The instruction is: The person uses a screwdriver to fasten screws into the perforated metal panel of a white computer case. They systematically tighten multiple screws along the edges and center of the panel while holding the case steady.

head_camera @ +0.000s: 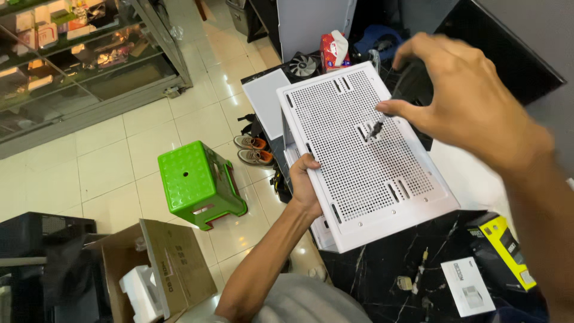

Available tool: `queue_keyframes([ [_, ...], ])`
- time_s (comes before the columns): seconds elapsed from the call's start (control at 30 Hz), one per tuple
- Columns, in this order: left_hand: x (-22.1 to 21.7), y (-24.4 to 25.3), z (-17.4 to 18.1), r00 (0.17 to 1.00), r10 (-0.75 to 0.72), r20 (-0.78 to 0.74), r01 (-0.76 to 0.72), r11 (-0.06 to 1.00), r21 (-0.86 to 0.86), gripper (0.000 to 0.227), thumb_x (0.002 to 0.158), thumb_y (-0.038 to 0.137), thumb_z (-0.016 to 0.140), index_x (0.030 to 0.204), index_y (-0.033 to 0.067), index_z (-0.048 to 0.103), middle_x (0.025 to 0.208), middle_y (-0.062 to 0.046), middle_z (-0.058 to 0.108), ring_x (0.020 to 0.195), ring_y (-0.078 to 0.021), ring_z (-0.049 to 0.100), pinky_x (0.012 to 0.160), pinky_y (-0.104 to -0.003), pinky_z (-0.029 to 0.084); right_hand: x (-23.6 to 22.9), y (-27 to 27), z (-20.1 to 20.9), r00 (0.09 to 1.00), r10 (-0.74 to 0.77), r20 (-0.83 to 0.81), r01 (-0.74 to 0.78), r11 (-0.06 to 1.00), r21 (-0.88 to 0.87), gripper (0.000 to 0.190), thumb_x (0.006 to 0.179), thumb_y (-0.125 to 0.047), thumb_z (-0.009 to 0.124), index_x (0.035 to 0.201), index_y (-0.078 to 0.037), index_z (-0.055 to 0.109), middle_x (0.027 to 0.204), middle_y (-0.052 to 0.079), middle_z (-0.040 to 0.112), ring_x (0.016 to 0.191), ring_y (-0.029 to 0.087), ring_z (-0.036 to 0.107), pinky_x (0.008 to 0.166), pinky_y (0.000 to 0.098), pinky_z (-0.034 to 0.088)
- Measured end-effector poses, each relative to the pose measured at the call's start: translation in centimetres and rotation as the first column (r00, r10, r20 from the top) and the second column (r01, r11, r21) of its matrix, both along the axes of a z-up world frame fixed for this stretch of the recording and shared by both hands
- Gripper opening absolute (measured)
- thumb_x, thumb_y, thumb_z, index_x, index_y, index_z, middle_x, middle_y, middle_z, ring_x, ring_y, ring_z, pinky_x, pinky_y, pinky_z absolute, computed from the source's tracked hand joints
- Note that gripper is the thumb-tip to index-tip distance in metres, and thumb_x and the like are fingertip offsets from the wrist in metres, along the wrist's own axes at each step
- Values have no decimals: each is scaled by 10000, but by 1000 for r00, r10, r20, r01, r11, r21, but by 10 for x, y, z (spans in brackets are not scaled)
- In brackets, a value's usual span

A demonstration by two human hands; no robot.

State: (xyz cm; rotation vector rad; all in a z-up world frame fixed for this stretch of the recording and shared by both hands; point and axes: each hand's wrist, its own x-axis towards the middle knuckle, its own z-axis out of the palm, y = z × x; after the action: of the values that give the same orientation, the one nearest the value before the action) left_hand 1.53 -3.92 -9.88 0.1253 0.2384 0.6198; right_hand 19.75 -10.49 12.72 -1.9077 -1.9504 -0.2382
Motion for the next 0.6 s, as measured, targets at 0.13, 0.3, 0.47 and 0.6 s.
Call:
queue_keyframes([
  [0.13, 3, 3, -3, 995, -4, 103, 4, 1000, 3, 355, 672, 161, 544, 1010, 61, 585, 974, -80, 674, 829, -277, 659, 683, -401, 560, -10, -1, 15, 938, 73, -339, -125, 983, -134, 397, 830, -99, 862, 1140, -28, 622, 1026, 69, 749, 930, 178, 734, 806, 294, 587],
  [0.3, 2, -3, -3, 996, -12, 85, 10, 999, 33, 338, 683, 177, 552, 1002, 66, 555, 933, -64, 646, 790, -248, 642, 619, -358, 541, 3, -12, -27, 958, -189, 216, 155, 974, 167, 542, 1047, -567, 870, 1141, -80, 651, 878, 58, 715, 796, 268, 710, 717, 466, 547],
  [0.47, 3, -1, -4, 998, 2, 59, -3, 1000, 17, 354, 665, 181, 555, 998, 64, 578, 942, -75, 663, 791, -272, 647, 639, -394, 541, -1, -11, -5, 912, 313, -265, -335, 941, -39, 244, 883, -18, 772, 1089, -15, 641, 1351, 184, 603, 1219, 267, 619, 925, 356, 544],
  [0.6, 1, 1, -5, 996, -2, 92, 0, 1000, 20, 357, 667, 165, 555, 1005, 54, 589, 957, -86, 676, 809, -283, 658, 665, -404, 553, 6, -2, -31, 963, -142, 228, 93, 972, 216, 552, 1043, -563, 914, 1061, -69, 668, 800, 50, 692, 737, 251, 677, 710, 424, 523],
])
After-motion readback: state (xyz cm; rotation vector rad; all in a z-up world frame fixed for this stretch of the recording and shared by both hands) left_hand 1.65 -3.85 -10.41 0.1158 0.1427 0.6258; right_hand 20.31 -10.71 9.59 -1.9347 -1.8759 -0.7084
